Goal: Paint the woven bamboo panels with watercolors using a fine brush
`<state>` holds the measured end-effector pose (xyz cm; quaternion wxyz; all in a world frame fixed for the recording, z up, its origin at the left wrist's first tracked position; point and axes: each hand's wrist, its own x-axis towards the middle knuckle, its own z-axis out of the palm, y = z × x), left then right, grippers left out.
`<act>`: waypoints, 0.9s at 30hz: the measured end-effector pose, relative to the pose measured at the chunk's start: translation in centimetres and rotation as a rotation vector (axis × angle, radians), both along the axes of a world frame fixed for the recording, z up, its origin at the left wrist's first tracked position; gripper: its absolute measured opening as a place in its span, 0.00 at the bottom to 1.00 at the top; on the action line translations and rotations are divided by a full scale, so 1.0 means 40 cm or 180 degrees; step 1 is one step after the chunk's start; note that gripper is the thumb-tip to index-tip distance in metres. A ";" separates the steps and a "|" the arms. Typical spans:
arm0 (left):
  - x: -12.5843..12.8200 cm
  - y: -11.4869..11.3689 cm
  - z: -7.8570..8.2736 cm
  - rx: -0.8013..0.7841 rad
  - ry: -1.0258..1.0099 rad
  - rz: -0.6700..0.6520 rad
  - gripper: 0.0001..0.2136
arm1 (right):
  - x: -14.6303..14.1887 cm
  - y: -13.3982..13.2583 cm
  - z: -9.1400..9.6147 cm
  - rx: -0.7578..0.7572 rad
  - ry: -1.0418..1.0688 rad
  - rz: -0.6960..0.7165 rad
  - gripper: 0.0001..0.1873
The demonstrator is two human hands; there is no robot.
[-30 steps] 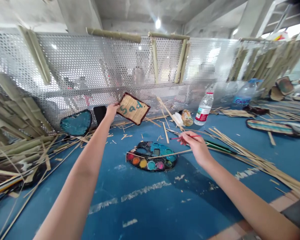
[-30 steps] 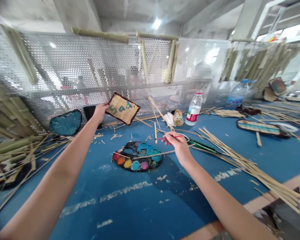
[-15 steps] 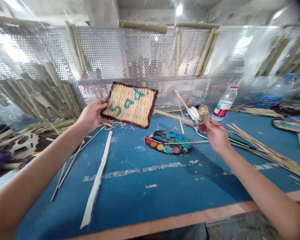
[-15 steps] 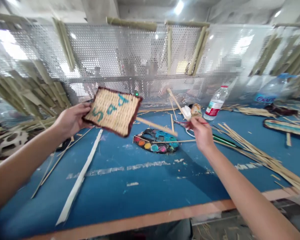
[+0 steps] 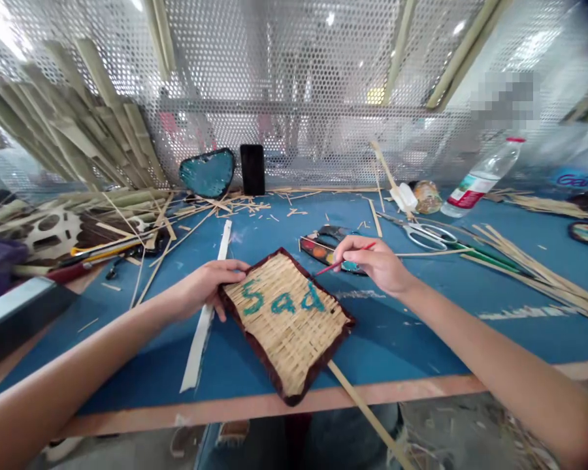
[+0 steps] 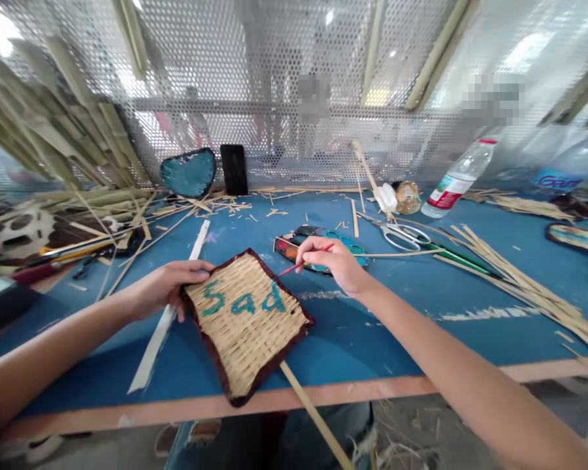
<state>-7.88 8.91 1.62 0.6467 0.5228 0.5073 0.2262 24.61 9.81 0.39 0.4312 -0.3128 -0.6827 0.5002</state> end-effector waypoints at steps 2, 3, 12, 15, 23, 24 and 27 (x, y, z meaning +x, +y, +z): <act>0.001 -0.001 0.001 -0.0010 0.0073 -0.0010 0.12 | 0.011 -0.002 -0.026 -0.0100 0.0048 -0.0010 0.06; 0.003 -0.002 0.002 -0.0018 0.0121 -0.0007 0.12 | 0.014 -0.005 -0.032 -0.0130 0.0033 0.0013 0.06; 0.011 -0.007 0.003 -0.0136 0.0480 0.0120 0.13 | -0.007 -0.023 -0.031 -0.0166 -0.0460 0.0030 0.06; 0.006 -0.003 -0.002 -0.0216 0.0511 0.0152 0.15 | -0.004 -0.023 -0.033 -0.0201 -0.0453 0.0064 0.06; 0.011 0.004 -0.018 -0.0072 0.0523 0.0348 0.16 | -0.013 -0.028 -0.026 -0.0288 -0.0462 -0.0139 0.05; 0.011 0.003 -0.019 -0.0080 0.0534 0.0366 0.17 | -0.014 -0.029 -0.025 -0.0305 -0.0493 -0.0105 0.05; 0.009 0.004 -0.021 -0.0108 0.0539 0.0378 0.17 | -0.016 -0.034 -0.023 -0.0278 -0.0574 -0.0048 0.06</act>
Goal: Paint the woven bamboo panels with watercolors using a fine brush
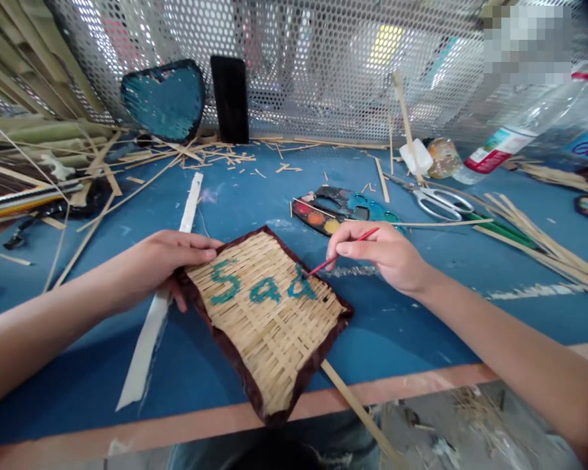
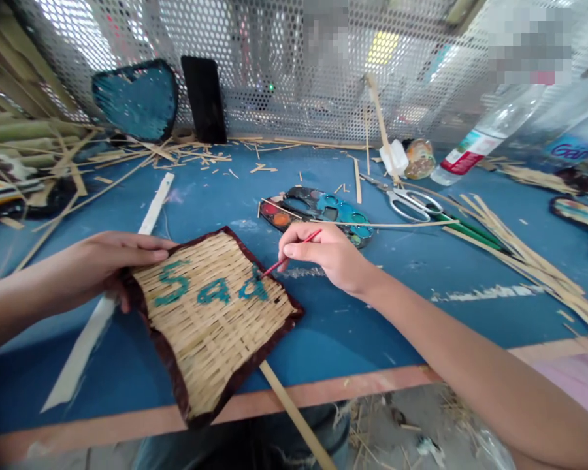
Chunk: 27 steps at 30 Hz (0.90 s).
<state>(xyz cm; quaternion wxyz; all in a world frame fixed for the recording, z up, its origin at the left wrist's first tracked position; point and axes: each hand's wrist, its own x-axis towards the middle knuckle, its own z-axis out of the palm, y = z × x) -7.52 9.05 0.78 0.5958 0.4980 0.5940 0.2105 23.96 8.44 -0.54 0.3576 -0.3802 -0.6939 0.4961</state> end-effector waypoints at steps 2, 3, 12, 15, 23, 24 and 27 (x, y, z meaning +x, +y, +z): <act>-0.003 0.002 -0.003 -0.0002 -0.0026 -0.0031 0.18 | 0.000 -0.003 0.000 0.0149 -0.0063 -0.0103 0.06; -0.005 0.004 -0.004 -0.0006 -0.0028 -0.0054 0.19 | 0.001 -0.004 -0.001 0.0217 -0.0120 -0.0136 0.06; 0.000 -0.003 0.003 -0.0078 0.0034 -0.0039 0.20 | 0.003 -0.013 -0.001 0.0503 -0.0554 -0.0115 0.09; 0.002 -0.006 0.004 -0.0081 0.0106 -0.0006 0.21 | 0.005 -0.016 0.012 0.0425 -0.0628 0.0115 0.08; 0.004 -0.012 0.015 -0.0019 0.0062 -0.0015 0.21 | 0.114 0.089 0.037 0.1085 -0.0075 -0.1281 0.06; 0.005 -0.014 0.018 -0.0013 0.0032 -0.0025 0.20 | 0.132 0.109 0.032 0.1127 -0.0318 -0.1435 0.06; 0.010 -0.020 0.026 0.0027 -0.0036 -0.0055 0.19 | 0.167 0.153 0.009 0.1208 -0.1088 -0.1606 0.07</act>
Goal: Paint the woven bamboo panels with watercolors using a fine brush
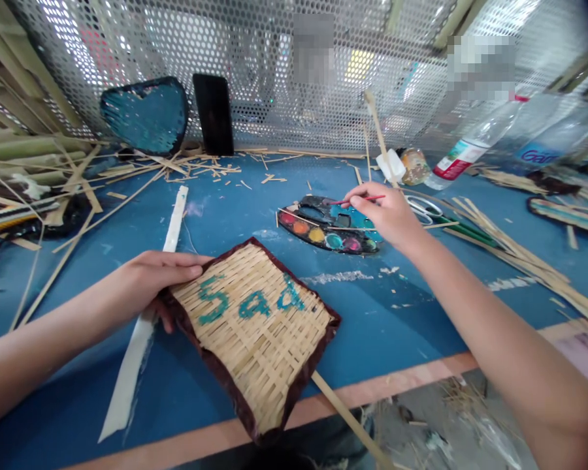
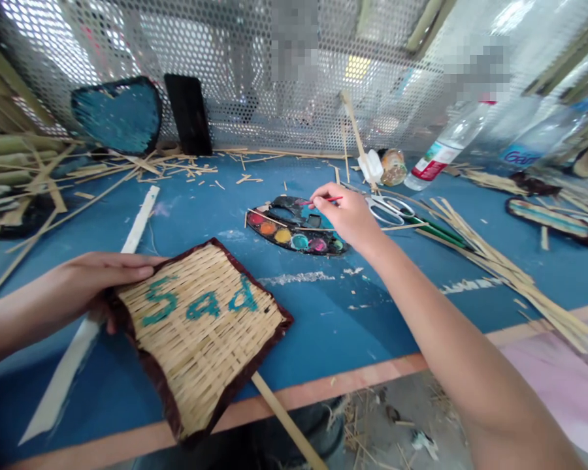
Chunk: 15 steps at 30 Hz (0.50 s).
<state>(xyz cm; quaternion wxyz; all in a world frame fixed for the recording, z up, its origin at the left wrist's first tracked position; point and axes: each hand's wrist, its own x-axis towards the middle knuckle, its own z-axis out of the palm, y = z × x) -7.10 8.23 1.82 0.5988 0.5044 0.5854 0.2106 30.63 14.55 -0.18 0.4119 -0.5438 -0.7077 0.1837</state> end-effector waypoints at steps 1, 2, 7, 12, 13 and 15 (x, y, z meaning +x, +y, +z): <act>0.002 -0.002 0.001 0.0013 0.0011 0.0001 0.20 | 0.005 0.009 -0.007 -0.0004 -0.0173 -0.0017 0.08; 0.004 -0.003 0.001 0.0028 0.0049 -0.0005 0.21 | 0.007 0.016 -0.013 0.0011 -0.0316 -0.0020 0.08; 0.006 -0.005 -0.006 0.0130 0.0213 -0.0183 0.26 | 0.018 0.036 -0.031 0.0053 -0.0563 -0.0158 0.09; 0.004 -0.006 -0.008 0.0051 0.0117 -0.0165 0.25 | 0.039 0.052 -0.042 -0.0184 0.0020 -0.0053 0.09; 0.004 -0.006 -0.008 0.0032 0.0099 -0.0158 0.25 | 0.041 0.053 -0.043 -0.0180 0.0020 -0.0068 0.09; 0.005 -0.006 -0.008 0.0019 0.0082 -0.0153 0.25 | 0.040 0.053 -0.043 -0.0179 0.0023 -0.0091 0.09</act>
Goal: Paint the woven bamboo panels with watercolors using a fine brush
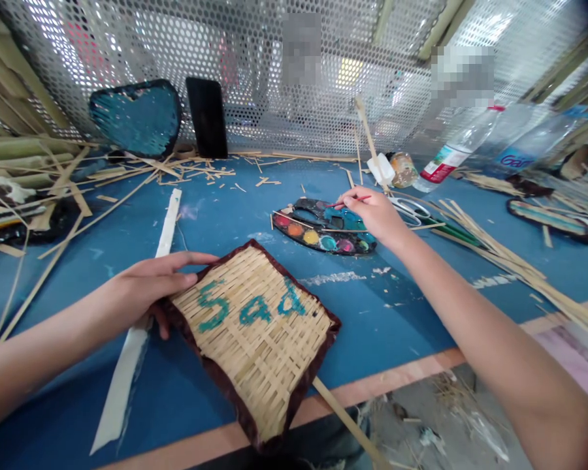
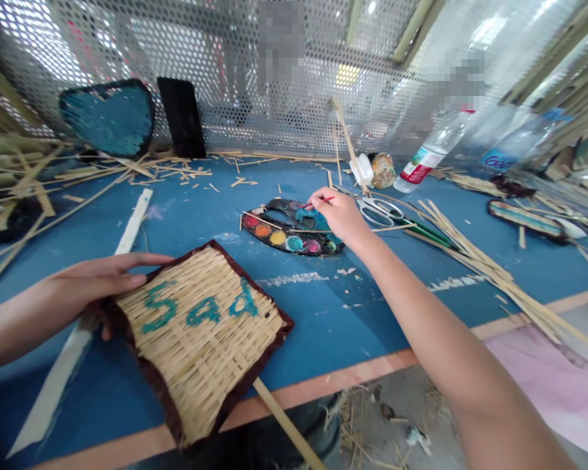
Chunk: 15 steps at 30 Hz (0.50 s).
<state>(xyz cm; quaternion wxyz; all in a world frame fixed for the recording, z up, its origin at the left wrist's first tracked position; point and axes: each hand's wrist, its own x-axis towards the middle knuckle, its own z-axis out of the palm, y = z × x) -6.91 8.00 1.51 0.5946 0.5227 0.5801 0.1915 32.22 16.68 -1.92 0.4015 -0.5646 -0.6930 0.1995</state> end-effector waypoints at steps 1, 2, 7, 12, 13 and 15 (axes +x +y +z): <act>0.001 0.000 0.000 0.0007 -0.0004 -0.0002 0.25 | -0.003 -0.001 0.001 -0.0009 0.0027 0.0018 0.09; 0.001 0.000 0.000 0.0019 -0.0005 -0.0002 0.25 | -0.007 -0.003 0.002 -0.0008 0.0051 0.0047 0.09; 0.003 -0.002 0.003 0.0073 0.0052 -0.0012 0.25 | -0.020 -0.009 0.006 0.0202 -0.0249 -0.0163 0.10; 0.001 -0.002 0.002 0.0064 0.0084 -0.0067 0.25 | 0.003 -0.011 0.012 0.0141 -0.0011 -0.0196 0.08; 0.000 -0.003 0.002 0.0069 0.0091 -0.0077 0.25 | 0.008 -0.013 0.015 0.0118 -0.0008 -0.0208 0.08; 0.001 -0.004 0.004 0.0090 0.0101 -0.0079 0.25 | 0.013 -0.017 0.022 0.0132 -0.0111 -0.0284 0.07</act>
